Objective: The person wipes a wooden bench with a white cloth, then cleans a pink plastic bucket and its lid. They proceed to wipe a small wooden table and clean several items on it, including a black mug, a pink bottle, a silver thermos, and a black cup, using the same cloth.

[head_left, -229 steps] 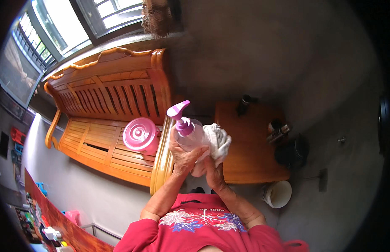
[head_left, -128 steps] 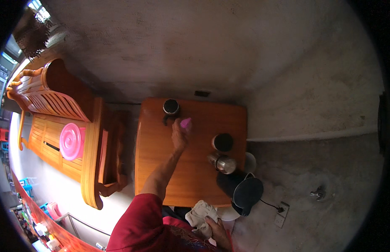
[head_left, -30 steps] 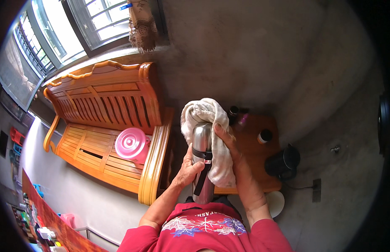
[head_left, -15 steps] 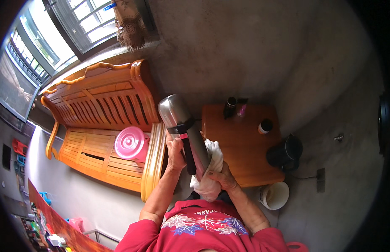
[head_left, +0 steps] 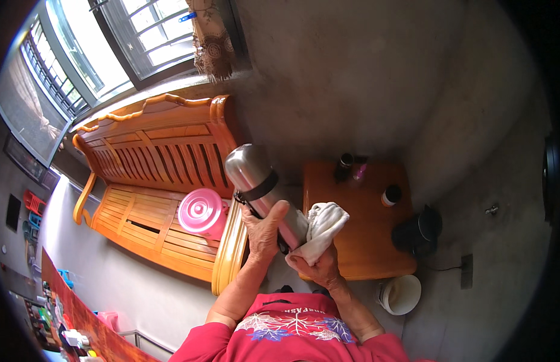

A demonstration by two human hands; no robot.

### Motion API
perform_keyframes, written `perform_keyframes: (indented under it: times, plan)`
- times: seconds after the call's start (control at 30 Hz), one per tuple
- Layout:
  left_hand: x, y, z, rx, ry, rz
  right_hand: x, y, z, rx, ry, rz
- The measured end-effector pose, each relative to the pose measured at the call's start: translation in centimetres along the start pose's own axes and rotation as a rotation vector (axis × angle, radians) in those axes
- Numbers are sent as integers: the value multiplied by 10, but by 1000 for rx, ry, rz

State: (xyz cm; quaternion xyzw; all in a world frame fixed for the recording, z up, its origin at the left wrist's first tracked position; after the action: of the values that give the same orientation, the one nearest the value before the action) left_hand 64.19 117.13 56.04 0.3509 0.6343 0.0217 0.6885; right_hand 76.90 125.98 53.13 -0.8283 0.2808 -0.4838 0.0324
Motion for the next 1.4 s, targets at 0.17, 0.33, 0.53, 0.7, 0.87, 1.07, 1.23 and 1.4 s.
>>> perform_keyframes:
  times: [0.17, 0.33, 0.53, 0.7, 0.87, 1.07, 1.23, 1.4]
  plan:
    - [16, -19, 17, 135, 28, -188, 39, 1, -28, -5, -155, 278]
    - [77, -61, 28, 286, -64, -479, 44, 1, -47, 38, -48, 132]
    - [51, -8, 59, 613, -143, -117, 54, -30, -97, 389, 286, -666]
    - [46, -8, 67, 543, 0, -139, 37, -15, -86, 299, 340, -1214]
    - [18, 0, 44, 161, -39, -291, -2, -8, -24, -9, 295, -498]
    - [21, -18, 26, 161, 158, -112, -8, 3, 14, 10, 292, -457]
    - [21, 0, 8, 418, 130, -8, -20, 0, 33, 121, 441, -627]
    - [0, 25, 1, 455, 164, 85, -30, 5, 48, -6, 430, -653]
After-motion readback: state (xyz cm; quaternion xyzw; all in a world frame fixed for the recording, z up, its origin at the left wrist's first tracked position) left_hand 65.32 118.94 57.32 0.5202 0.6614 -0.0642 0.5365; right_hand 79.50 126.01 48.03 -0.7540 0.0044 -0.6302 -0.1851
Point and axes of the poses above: each hand's wrist, its own z-axis away from the middle knuckle, its own y-axis out of the palm, x = y × z, the point moved 7 cm from there along -z, towards the middle knuckle, and after that the axes turned 11 degrees about x, right-handed, at the moved point
